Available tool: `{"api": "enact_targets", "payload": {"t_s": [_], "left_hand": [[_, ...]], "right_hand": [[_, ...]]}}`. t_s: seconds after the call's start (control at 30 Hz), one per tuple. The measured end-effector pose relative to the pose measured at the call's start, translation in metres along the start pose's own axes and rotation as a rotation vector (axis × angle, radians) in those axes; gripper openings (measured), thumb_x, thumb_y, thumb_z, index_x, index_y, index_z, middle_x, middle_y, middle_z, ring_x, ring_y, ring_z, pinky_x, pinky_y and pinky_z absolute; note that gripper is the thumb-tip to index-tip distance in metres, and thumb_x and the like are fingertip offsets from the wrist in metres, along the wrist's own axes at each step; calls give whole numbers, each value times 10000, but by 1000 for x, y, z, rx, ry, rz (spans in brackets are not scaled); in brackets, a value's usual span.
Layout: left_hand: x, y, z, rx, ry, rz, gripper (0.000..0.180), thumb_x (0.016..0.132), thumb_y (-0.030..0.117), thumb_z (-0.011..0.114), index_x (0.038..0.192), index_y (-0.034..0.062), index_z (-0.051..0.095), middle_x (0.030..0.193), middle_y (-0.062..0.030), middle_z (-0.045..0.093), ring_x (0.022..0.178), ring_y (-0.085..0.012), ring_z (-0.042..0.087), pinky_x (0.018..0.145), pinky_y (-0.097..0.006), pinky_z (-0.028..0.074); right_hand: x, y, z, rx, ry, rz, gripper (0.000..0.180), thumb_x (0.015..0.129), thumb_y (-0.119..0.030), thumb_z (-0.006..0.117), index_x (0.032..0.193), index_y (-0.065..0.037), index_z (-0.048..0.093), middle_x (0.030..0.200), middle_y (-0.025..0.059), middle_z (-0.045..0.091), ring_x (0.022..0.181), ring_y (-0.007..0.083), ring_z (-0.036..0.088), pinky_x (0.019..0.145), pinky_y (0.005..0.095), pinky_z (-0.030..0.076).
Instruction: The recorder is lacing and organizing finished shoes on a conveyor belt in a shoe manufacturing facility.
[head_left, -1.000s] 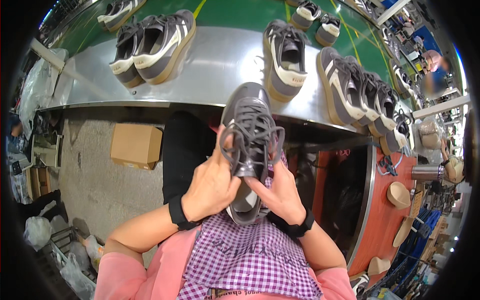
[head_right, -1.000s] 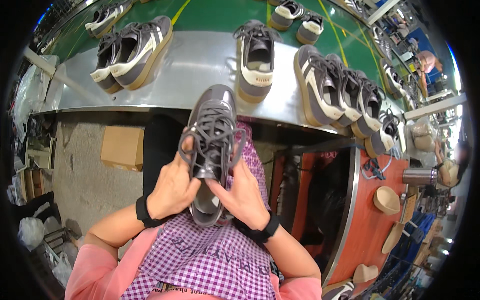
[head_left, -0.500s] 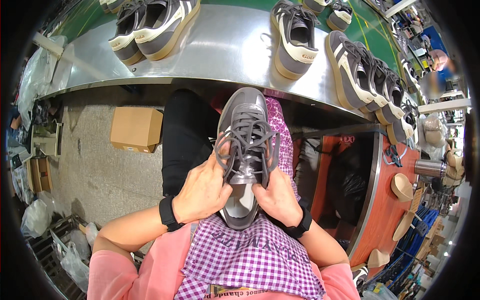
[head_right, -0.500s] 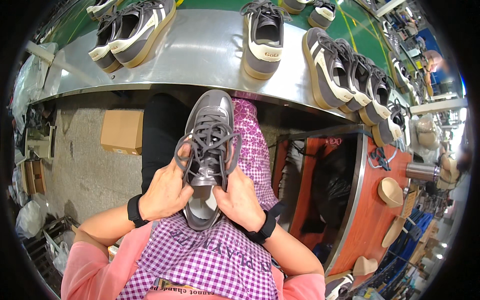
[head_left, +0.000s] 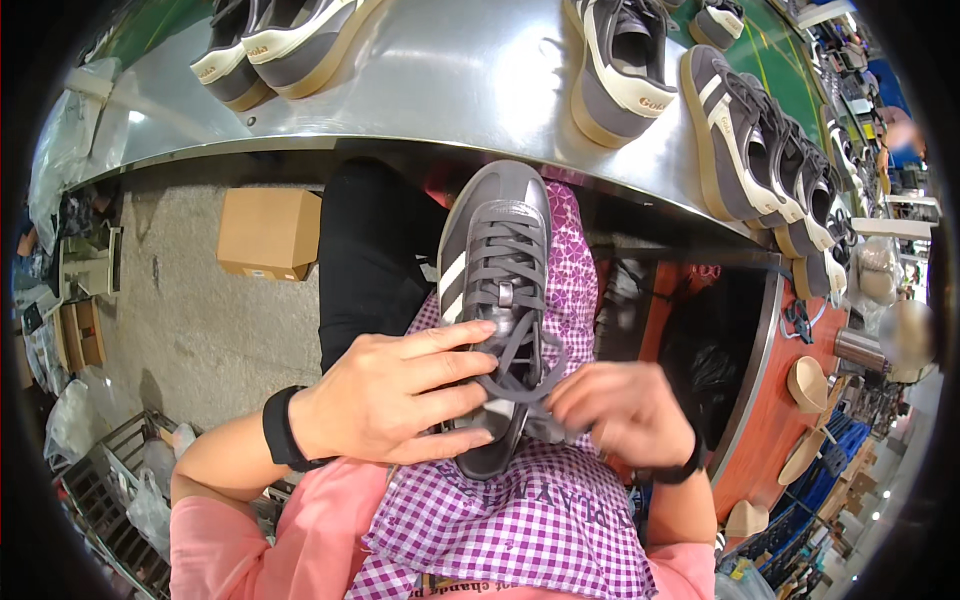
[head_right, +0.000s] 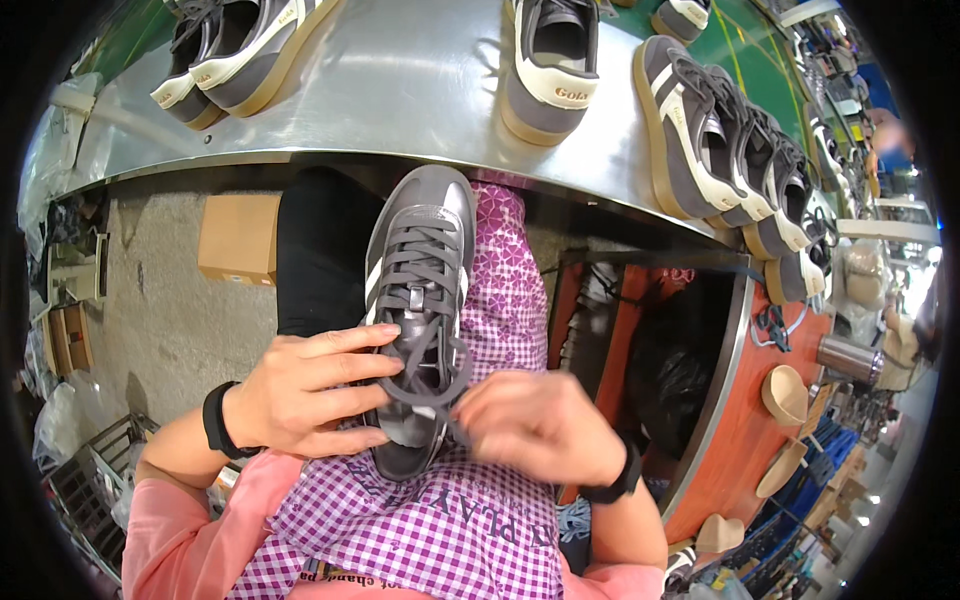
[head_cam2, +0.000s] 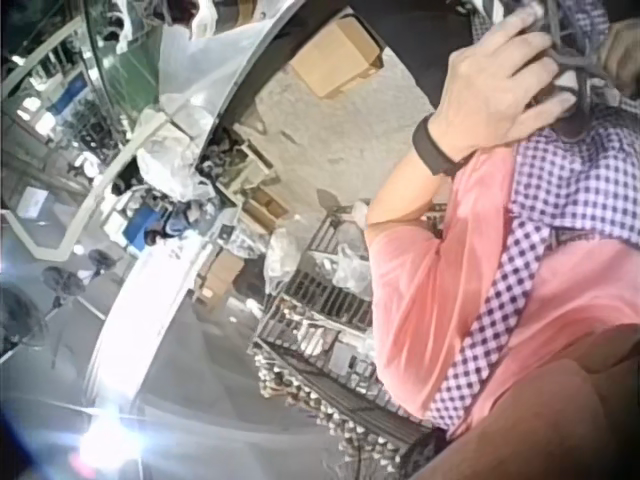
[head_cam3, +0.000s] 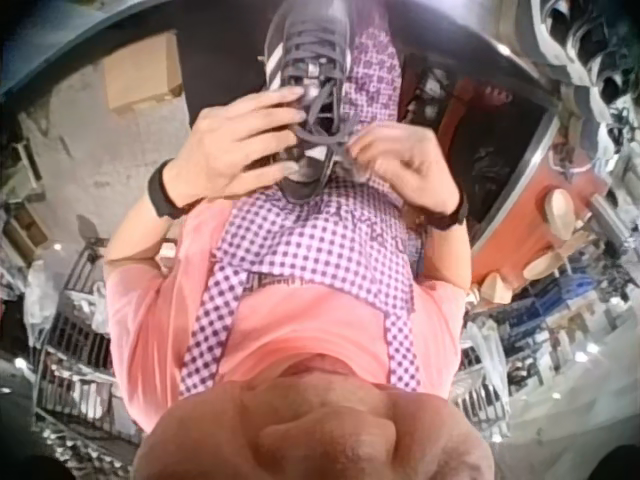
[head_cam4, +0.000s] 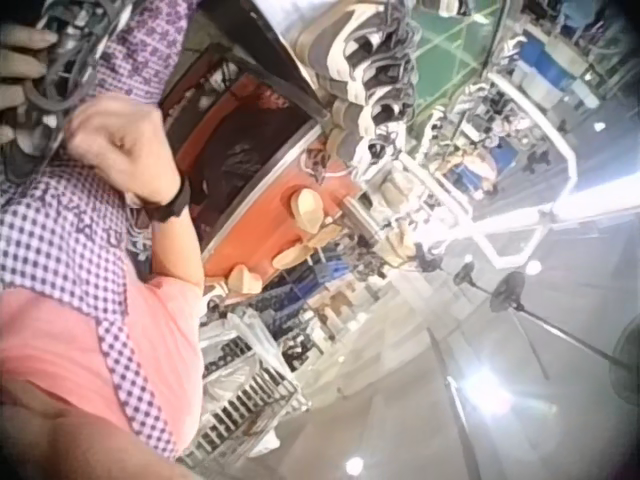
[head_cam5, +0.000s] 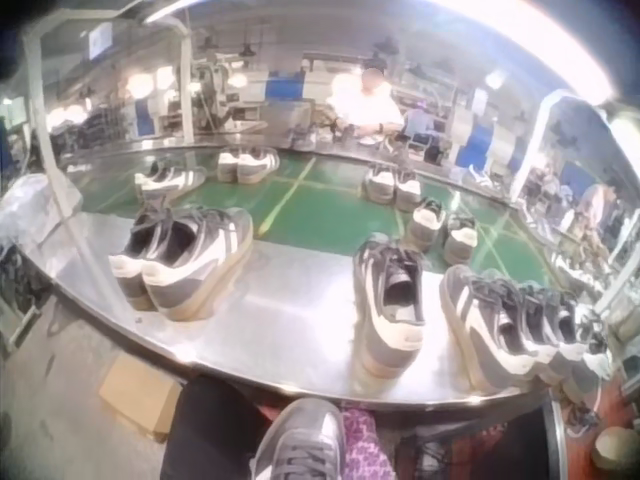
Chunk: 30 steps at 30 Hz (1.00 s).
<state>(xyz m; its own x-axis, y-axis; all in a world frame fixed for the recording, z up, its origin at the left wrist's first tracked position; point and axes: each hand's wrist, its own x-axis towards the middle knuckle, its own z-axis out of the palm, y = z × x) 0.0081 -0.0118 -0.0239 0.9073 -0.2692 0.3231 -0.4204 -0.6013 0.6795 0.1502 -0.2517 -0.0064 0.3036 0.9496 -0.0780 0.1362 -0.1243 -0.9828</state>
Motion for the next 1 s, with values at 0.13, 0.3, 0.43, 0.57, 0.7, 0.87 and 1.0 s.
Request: {"api": "enact_targets", "payload": {"t_s": [0.13, 0.3, 0.43, 0.57, 0.7, 0.87, 1.0], "left_hand": [[20, 11, 12, 407, -46, 143, 280, 755, 217, 661, 1031, 174, 684, 971, -19, 657, 986, -208, 648, 830, -321, 534], [23, 6, 21, 268, -71, 151, 263, 764, 174, 625, 1015, 116, 682, 978, -54, 655, 988, -215, 644, 823, -328, 514], [22, -1, 21, 125, 84, 204, 244, 747, 136, 688, 988, 99, 687, 972, -64, 660, 964, -229, 653, 714, -331, 525], [24, -11, 3, 11, 242, 5, 218, 706, 90, 755, 917, 63, 706, 945, -96, 655, 886, -270, 660, 690, -353, 511], [28, -34, -2, -29, 321, -334, 155, 789, 12, 695, 944, 6, 684, 933, -118, 656, 835, -270, 638, 741, -347, 507], [45, -48, 2, 88, 290, -299, 169, 770, 50, 734, 919, 9, 664, 909, -105, 626, 839, -272, 618, 728, -352, 499], [57, -45, -2, 201, 127, -274, 206, 734, 98, 755, 854, 16, 608, 840, -98, 552, 805, -294, 563, 693, -386, 469]], "right_hand": [[36, 22, -4, -260, 535, 232, 135, 888, -86, 645, 968, 22, 660, 840, 119, 645, 703, 206, 650, 676, 298, 504], [89, 19, -7, -648, 435, 91, 106, 826, -104, 689, 865, -11, 654, 816, 139, 622, 751, 308, 637, 671, 373, 504], [103, 13, -6, -972, 335, 26, 96, 777, -95, 673, 794, -12, 627, 784, 141, 610, 728, 326, 626, 660, 395, 501], [105, 17, -18, -762, 300, 91, 106, 727, -79, 659, 774, 10, 626, 715, 151, 604, 680, 329, 623, 642, 391, 502], [97, 20, -19, -389, 365, 256, 133, 756, -80, 667, 839, 22, 645, 755, 148, 643, 659, 307, 625, 636, 339, 497], [95, 20, -10, -758, 375, 12, 114, 766, -53, 672, 768, 1, 572, 680, 154, 579, 647, 326, 599, 599, 417, 469], [100, 30, -22, -435, 319, 202, 94, 782, -54, 623, 770, 31, 587, 667, 104, 596, 611, 232, 590, 579, 330, 452]]}}
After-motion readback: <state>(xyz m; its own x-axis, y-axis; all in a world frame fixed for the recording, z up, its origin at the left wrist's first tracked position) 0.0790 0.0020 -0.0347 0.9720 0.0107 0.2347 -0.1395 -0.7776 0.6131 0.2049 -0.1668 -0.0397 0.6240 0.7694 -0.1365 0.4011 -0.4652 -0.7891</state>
